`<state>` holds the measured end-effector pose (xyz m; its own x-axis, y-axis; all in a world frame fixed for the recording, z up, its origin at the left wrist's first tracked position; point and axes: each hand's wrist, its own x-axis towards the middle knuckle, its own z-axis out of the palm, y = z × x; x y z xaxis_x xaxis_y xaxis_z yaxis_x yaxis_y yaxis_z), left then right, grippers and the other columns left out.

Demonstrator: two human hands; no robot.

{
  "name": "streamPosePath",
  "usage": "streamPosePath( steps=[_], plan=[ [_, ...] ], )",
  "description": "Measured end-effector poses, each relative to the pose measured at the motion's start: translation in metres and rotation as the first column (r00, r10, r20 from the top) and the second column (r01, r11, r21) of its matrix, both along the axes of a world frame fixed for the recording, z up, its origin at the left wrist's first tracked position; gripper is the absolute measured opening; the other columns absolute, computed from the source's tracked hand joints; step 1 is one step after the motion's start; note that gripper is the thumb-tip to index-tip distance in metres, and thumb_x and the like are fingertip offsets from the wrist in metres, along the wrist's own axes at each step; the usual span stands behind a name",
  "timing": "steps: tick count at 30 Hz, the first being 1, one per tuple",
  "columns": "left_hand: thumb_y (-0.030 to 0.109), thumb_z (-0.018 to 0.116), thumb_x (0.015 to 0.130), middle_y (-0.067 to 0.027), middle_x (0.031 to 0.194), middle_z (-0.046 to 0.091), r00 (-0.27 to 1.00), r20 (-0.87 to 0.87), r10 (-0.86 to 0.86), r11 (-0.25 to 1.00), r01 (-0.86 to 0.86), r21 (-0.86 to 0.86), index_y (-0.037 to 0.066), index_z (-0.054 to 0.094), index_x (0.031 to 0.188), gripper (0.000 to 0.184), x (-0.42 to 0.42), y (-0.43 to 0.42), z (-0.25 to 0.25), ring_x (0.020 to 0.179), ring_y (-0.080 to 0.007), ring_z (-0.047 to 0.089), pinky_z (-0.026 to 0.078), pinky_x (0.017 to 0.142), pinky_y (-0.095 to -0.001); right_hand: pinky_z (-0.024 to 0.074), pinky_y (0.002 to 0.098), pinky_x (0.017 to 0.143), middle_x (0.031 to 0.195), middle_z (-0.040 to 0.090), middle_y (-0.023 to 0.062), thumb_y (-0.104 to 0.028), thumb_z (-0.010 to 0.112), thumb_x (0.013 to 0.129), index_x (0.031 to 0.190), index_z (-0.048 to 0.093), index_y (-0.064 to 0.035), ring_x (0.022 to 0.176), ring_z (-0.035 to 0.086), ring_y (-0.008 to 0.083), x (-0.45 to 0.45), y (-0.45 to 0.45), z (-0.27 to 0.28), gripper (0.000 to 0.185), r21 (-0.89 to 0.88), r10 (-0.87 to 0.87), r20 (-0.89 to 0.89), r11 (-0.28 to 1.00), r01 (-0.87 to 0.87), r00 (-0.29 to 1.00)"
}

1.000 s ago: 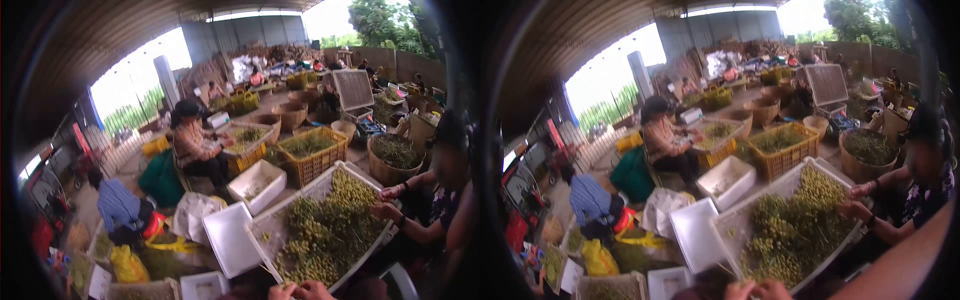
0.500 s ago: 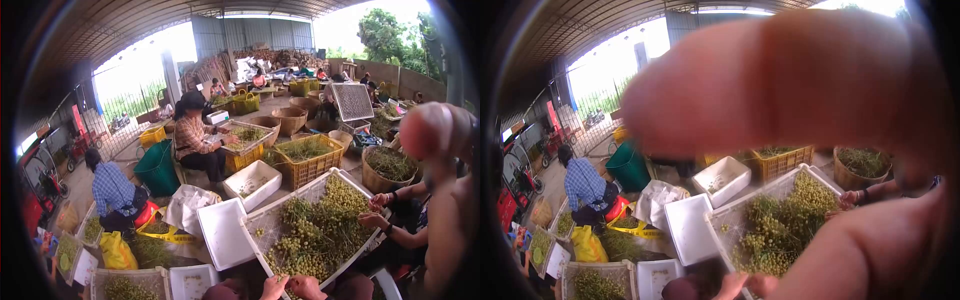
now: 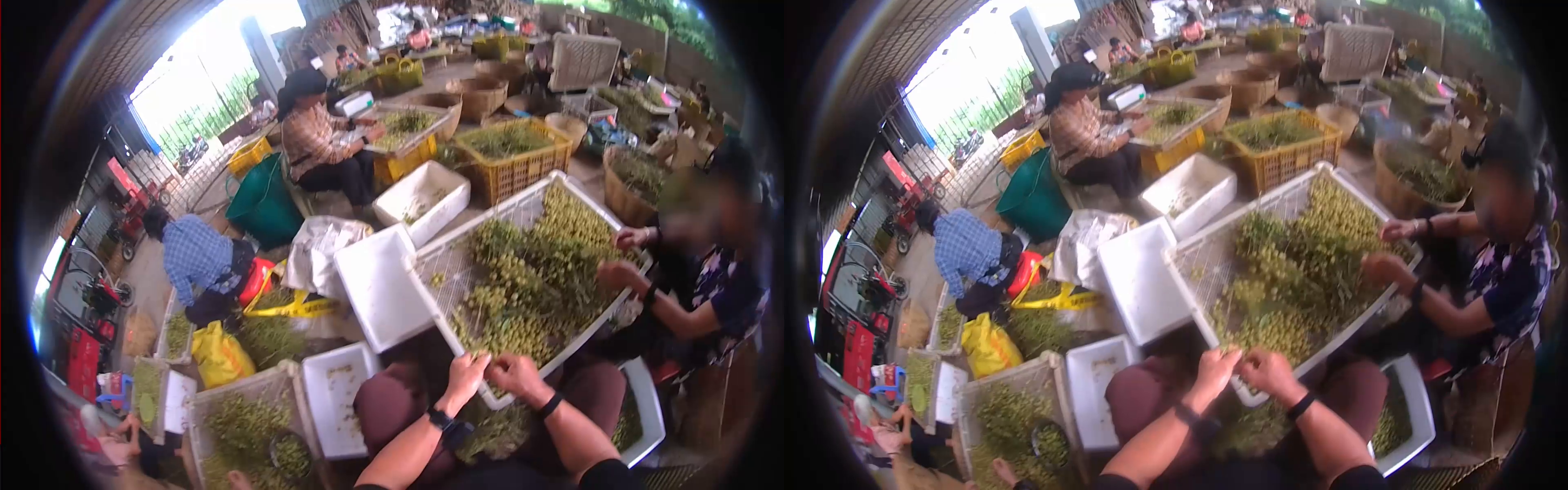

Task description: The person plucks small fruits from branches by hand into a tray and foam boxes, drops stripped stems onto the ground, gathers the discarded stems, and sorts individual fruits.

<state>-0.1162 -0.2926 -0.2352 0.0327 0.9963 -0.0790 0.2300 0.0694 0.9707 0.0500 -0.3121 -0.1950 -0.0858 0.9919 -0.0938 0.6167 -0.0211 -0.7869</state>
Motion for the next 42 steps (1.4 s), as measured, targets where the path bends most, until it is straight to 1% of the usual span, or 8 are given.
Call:
streamPosePath(
  steps=[6, 9, 12, 17, 19, 21, 32, 42],
  plan=[
    [0.030, 0.059, 0.099, -0.0116, 0.071, 0.067, 0.988, 0.021, -0.150, 0.987, 0.151, -0.046, 0.002, 0.065, 0.083, 0.032, -0.001, -0.004, 0.027, 0.063, -0.0231, 0.064, 0.048, 0.057, -0.0407, 0.0526, 0.0357, 0.060, 0.071, 0.069, 0.0121, -0.029, 0.074, 0.085, 0.081, 0.070, -0.0004, 0.067, 0.065, 0.0150, 0.011, -0.005, 0.011, 0.029, 0.116, 0.042, -0.076, 0.993, -0.033, 0.996],
    [0.032, 0.059, 0.100, -0.0119, 0.069, 0.065, 0.991, -0.056, 0.124, 0.856, -0.078, 0.510, 0.002, 0.063, 0.086, 0.033, 0.006, 0.039, 0.001, 0.064, -0.0250, 0.065, 0.048, 0.057, -0.0416, 0.0500, 0.0346, 0.058, 0.065, 0.064, 0.0058, -0.024, 0.075, 0.084, 0.081, 0.068, -0.0006, 0.064, 0.060, 0.0136, 0.004, 0.024, 0.000, 0.024, 0.215, 0.095, -0.201, 0.975, -0.051, 0.975],
    [0.033, 0.062, 0.099, -0.0115, 0.067, 0.064, 0.999, 0.010, -0.044, 0.997, 0.045, -0.062, 0.001, 0.066, 0.094, 0.033, -0.002, 0.006, 0.001, 0.060, -0.0211, 0.062, 0.048, 0.057, -0.0389, 0.0423, 0.0275, 0.051, 0.064, 0.063, 0.0031, -0.013, 0.070, 0.087, 0.077, 0.066, -0.0022, 0.057, 0.052, 0.0079, 0.004, -0.006, 0.027, 0.015, -0.128, -0.005, -0.534, 0.989, -0.075, 0.845],
    [0.020, 0.062, 0.099, -0.0030, 0.073, 0.064, 0.995, 0.099, -0.012, 0.995, 0.021, -0.098, -0.002, 0.067, 0.091, 0.024, -0.005, 0.001, 0.029, 0.065, -0.0096, 0.053, 0.044, 0.058, -0.0303, 0.0396, 0.0264, 0.050, 0.062, 0.059, 0.0001, -0.019, 0.064, 0.092, 0.080, 0.062, -0.0065, 0.052, 0.052, 0.0109, 0.014, -0.001, 0.030, 0.018, -0.259, -0.185, -0.784, 0.965, -0.042, 0.592],
    [0.016, 0.056, 0.103, -0.0075, 0.094, 0.070, 0.757, 0.652, 0.052, 0.958, 0.147, -0.247, -0.002, 0.066, 0.118, 0.027, 0.006, -0.003, 0.060, 0.078, -0.0161, 0.066, 0.054, 0.076, -0.0269, 0.0409, 0.0279, 0.050, 0.065, 0.061, 0.0036, -0.024, 0.062, 0.093, 0.090, 0.064, -0.0047, 0.053, 0.055, 0.0135, 0.048, -0.010, 0.044, 0.020, -0.323, -0.228, -0.768, 0.945, -0.055, 0.598],
    [0.016, 0.055, 0.102, -0.0099, 0.100, 0.071, 0.935, 0.354, 0.035, 0.997, -0.059, 0.058, -0.002, 0.065, 0.122, 0.028, -0.012, 0.025, 0.063, 0.083, -0.0170, 0.069, 0.056, 0.079, -0.0300, 0.0417, 0.0289, 0.051, 0.070, 0.064, 0.0062, -0.026, 0.060, 0.094, 0.092, 0.065, -0.0054, 0.056, 0.057, 0.0160, 0.013, 0.023, 0.025, 0.021, -0.326, -0.264, -0.900, 0.936, -0.132, 0.347],
    [0.017, 0.066, 0.099, -0.0088, 0.093, 0.072, 0.412, 0.866, 0.284, 0.938, 0.067, -0.340, 0.004, 0.066, 0.104, 0.014, -0.027, 0.008, 0.042, 0.087, -0.0231, 0.072, 0.059, 0.078, -0.0347, 0.0430, 0.0241, 0.049, 0.083, 0.066, 0.0073, -0.010, 0.066, 0.090, 0.124, 0.057, 0.0044, 0.059, 0.059, 0.0127, 0.017, -0.004, 0.031, 0.037, -0.506, -0.309, -0.743, 0.840, -0.195, 0.594],
    [0.018, 0.068, 0.099, -0.0079, 0.096, 0.072, 0.624, 0.746, 0.234, 0.956, -0.008, -0.294, 0.002, 0.066, 0.109, 0.019, -0.008, -0.002, 0.054, 0.086, -0.0209, 0.072, 0.061, 0.076, -0.0354, 0.0426, 0.0288, 0.047, 0.081, 0.065, 0.0083, -0.017, 0.060, 0.097, 0.099, 0.060, -0.0047, 0.062, 0.060, 0.0171, 0.020, -0.012, 0.006, 0.012, -0.449, -0.334, -0.863, 0.851, -0.271, 0.380]
  ],
)
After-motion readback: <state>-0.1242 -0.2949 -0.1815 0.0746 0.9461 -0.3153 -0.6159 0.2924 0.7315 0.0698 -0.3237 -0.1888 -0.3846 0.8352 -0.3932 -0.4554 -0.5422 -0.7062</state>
